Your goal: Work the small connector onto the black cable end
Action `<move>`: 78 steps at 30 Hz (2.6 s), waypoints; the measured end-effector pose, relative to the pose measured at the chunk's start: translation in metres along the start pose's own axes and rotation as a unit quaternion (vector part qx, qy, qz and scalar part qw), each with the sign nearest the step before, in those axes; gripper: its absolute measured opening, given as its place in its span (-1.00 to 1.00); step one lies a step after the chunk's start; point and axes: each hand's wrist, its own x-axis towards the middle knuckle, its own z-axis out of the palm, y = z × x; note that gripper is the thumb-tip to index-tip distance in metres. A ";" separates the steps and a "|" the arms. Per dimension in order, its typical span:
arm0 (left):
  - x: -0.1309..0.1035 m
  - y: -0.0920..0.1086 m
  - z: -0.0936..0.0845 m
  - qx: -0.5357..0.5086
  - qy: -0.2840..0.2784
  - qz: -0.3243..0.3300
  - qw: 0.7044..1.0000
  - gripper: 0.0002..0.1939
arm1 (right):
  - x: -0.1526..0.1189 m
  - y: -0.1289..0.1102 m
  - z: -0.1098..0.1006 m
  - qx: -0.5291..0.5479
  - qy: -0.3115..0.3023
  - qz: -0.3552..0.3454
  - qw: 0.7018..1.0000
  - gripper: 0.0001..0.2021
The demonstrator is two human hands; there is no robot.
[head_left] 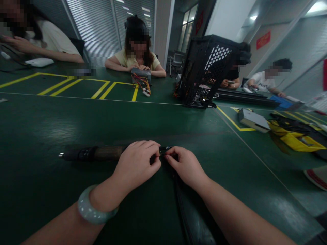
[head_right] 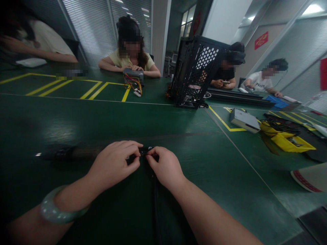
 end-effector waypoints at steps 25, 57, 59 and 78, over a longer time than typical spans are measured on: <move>0.000 -0.002 0.003 0.005 0.007 -0.012 1.000 -0.81 | 0.001 -0.002 -0.002 0.003 -0.001 -0.003 1.000 -0.91; 0.001 0.000 0.002 0.014 0.016 -0.013 1.000 -0.85 | 0.000 -0.005 -0.003 0.000 -0.006 0.008 1.000 -0.90; 0.002 0.000 0.001 0.013 0.012 -0.009 1.000 -0.85 | 0.000 -0.004 -0.003 -0.002 -0.007 0.006 1.000 -0.90; 0.001 -0.001 0.001 0.004 0.006 -0.013 1.000 -0.89 | 0.000 -0.001 -0.002 -0.003 -0.003 -0.003 1.000 -0.89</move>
